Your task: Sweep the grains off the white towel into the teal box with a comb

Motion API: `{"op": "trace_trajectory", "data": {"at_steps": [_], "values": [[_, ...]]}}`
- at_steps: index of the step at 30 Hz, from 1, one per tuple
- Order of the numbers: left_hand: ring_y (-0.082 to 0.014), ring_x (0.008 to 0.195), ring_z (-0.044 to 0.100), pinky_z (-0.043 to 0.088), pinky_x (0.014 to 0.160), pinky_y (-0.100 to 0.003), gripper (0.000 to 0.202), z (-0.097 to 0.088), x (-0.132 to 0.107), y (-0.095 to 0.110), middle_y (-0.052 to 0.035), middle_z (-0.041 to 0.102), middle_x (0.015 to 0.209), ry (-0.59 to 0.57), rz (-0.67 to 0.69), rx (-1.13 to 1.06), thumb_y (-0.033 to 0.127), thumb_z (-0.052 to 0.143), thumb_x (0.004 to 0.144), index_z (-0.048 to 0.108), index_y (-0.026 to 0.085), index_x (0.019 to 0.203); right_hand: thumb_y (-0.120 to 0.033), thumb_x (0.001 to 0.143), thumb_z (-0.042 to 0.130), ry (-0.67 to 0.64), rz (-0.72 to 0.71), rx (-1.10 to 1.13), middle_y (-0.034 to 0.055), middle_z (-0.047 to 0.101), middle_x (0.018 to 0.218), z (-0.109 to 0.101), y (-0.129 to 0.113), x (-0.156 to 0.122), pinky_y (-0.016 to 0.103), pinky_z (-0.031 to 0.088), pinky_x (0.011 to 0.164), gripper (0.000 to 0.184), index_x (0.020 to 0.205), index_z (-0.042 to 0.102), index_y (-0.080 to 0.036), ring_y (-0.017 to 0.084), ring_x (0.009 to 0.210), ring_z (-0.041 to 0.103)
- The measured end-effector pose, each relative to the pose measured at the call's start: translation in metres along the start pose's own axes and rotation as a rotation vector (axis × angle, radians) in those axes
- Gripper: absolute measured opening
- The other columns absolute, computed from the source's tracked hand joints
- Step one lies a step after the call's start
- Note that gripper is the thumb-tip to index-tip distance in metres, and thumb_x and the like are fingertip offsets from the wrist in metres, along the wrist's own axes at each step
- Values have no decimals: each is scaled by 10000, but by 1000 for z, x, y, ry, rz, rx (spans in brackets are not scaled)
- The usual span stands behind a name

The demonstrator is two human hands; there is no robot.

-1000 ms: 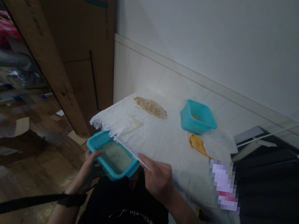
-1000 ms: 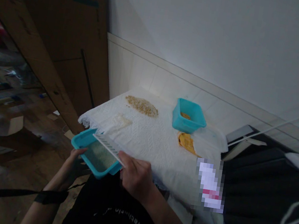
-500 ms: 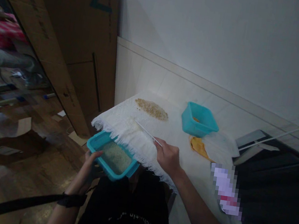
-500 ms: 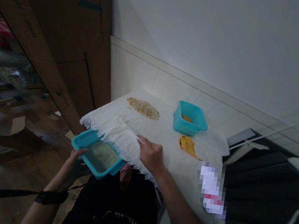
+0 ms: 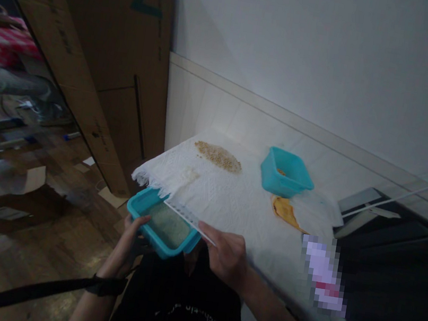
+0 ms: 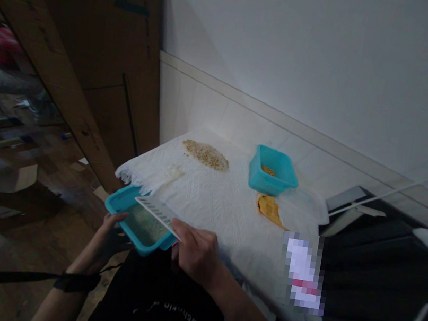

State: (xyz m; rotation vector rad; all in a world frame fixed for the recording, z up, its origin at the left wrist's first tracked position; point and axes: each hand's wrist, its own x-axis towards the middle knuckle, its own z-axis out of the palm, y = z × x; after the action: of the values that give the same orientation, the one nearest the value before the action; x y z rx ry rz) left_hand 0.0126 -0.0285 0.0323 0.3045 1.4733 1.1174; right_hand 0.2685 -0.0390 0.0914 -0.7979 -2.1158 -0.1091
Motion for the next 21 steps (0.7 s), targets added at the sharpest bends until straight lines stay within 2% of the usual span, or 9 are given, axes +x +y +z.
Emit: {"op": "trace_trajectory", "data": {"at_steps": [2, 5, 8, 10, 14, 18, 21], "values": [[-290, 776, 725, 642, 637, -468, 637, -2, 2, -1, -67, 653, 1039, -8, -2, 1, 459, 760, 797, 471, 344, 1353, -137, 1051, 526, 46, 38, -74, 99, 853, 1051, 2, 16, 7, 203, 629, 709, 280, 1238, 735, -123, 132, 728, 805], [-300, 768, 720, 634, 640, -474, 677, -7, 6, -1, -65, 640, 1008, -14, -4, -4, 475, 757, 798, 444, 336, 1382, -172, 1064, 552, 125, 100, -234, 90, 854, 918, 11, 57, 21, 203, 575, 637, 250, 1176, 770, -125, 136, 627, 772], [-283, 728, 701, 623, 642, -463, 732, -12, 9, -1, -64, 621, 999, -18, 1, -16, 486, 753, 804, 398, 340, 1428, -191, 1067, 537, 106, 123, -329, 81, 831, 785, 23, 95, 32, 213, 511, 565, 269, 1099, 797, -128, 153, 581, 754], [-275, 714, 690, 615, 640, -462, 747, -14, 10, -1, -72, 619, 1019, -23, 9, -22, 491, 751, 809, 384, 348, 1444, -186, 1059, 546, 66, 113, -342, 69, 821, 745, 30, 107, 33, 216, 491, 552, 260, 1079, 801, -137, 156, 573, 749], [-284, 752, 689, 613, 654, -464, 759, -14, 11, -1, -83, 629, 1040, -30, 19, -31, 490, 759, 812, 374, 359, 1453, -153, 1042, 574, 43, 23, -269, 82, 846, 850, 32, 96, 24, 225, 514, 566, 232, 1142, 782, -136, 150, 574, 750], [-278, 740, 694, 621, 648, -463, 752, -12, 10, -3, -56, 619, 1000, -29, 17, -40, 489, 768, 802, 384, 371, 1437, -82, 1006, 574, 35, -45, -126, 99, 853, 950, 24, 64, 15, 234, 582, 612, 279, 1224, 743, -123, 158, 641, 781], [-291, 748, 714, 627, 635, -471, 763, -11, 10, -3, -62, 632, 1025, -20, 8, -53, 483, 786, 780, 399, 366, 1428, -45, 986, 527, 15, -87, -36, 120, 848, 1049, 18, 37, 11, 250, 643, 688, 370, 1307, 693, -120, 177, 779, 818]]}}
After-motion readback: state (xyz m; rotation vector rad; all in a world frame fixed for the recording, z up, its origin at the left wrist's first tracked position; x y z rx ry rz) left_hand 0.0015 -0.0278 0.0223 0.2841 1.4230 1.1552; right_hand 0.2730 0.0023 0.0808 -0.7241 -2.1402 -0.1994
